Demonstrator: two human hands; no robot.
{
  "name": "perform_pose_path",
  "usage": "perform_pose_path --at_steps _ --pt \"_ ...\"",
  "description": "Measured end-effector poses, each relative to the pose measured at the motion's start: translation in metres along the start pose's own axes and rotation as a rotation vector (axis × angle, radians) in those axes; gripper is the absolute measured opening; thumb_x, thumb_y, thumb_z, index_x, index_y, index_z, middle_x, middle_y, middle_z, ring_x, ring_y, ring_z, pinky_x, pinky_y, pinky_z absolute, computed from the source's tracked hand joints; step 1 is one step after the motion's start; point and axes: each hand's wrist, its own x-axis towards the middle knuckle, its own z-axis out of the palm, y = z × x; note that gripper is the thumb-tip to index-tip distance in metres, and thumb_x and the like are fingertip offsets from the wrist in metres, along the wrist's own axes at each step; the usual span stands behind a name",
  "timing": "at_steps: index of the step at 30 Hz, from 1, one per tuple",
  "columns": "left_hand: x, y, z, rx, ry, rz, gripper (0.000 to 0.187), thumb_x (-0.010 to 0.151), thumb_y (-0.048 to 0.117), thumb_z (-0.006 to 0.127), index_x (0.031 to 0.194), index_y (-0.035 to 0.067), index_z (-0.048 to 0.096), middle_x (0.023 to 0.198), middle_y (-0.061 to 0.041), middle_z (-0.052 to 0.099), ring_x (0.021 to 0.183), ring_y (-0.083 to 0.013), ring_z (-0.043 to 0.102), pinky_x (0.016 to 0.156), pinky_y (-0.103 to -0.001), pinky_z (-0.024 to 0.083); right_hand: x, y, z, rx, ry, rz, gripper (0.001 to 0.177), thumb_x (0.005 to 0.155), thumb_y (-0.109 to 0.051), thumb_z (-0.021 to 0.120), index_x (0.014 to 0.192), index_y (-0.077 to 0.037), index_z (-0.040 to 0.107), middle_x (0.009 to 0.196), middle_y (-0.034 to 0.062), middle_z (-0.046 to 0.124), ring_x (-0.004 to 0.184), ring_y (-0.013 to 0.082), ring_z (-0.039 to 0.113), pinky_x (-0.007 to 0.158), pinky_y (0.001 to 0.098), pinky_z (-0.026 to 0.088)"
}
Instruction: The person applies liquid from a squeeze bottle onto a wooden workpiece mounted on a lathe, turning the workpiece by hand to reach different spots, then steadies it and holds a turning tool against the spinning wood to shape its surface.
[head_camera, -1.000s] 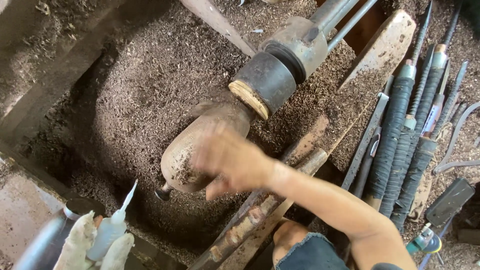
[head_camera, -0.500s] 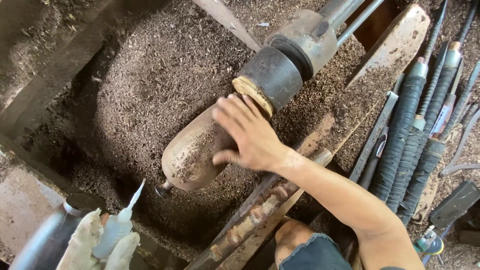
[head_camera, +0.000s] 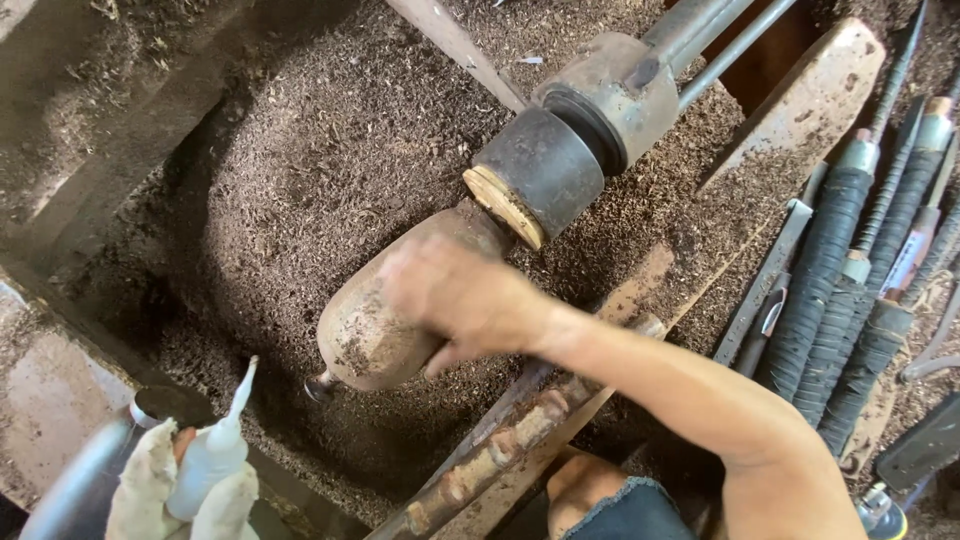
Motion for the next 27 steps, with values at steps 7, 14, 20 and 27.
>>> perform_pose_path --at_steps 7,14,20,27 --pt "-0.010 0.092 0.029 -0.120 -0.021 -0.008 0.058 0.084 0.011 0.069 0.135 -0.010 0.052 0.109 -0.023 0.072 0.096 -0.0287 0.076 0.087 -0.037 0.062 -0.052 0.008 0.096 -0.004 0.774 0.123 0.104 0.099 -0.080 0.040 0.165 -0.007 0.007 0.170 0.0157 0.012 0.161 0.0285 0.000 0.131 0.0495 0.000" --pt "-0.012 0.124 0.085 -0.302 0.104 0.187 0.057 0.077 0.010 0.075 0.130 -0.006 0.064 0.101 -0.016 0.071 0.091 -0.0203 0.075 0.081 -0.031 0.063 -0.045 0.025 0.030 -0.020 0.175 0.190 0.117 0.095 -0.084 0.046 0.166 -0.002 0.004 0.173 0.0181 0.008 0.161 0.0317 0.000 0.130 0.0491 -0.002" --pt "0.019 0.147 0.097 -0.131 -0.011 0.319 0.040 0.081 0.012 0.076 0.116 -0.005 0.068 0.083 -0.009 0.073 0.067 -0.0124 0.070 0.057 -0.025 0.056 -0.079 0.076 0.023 0.129 0.372 0.306 0.127 0.074 -0.076 0.075 0.160 -0.006 0.014 0.168 0.0201 0.014 0.154 0.0359 0.009 0.123 0.0623 0.002" --pt "0.044 0.143 0.127 -0.088 -0.149 0.449 0.024 0.088 0.017 0.080 0.099 -0.001 0.069 0.071 -0.005 0.072 0.050 -0.0070 0.064 0.045 -0.023 0.051 -0.081 0.093 0.069 0.051 0.535 0.381 0.111 0.076 -0.039 0.092 0.162 -0.012 0.027 0.164 0.0203 0.028 0.157 0.0405 0.020 0.130 0.0620 0.018"
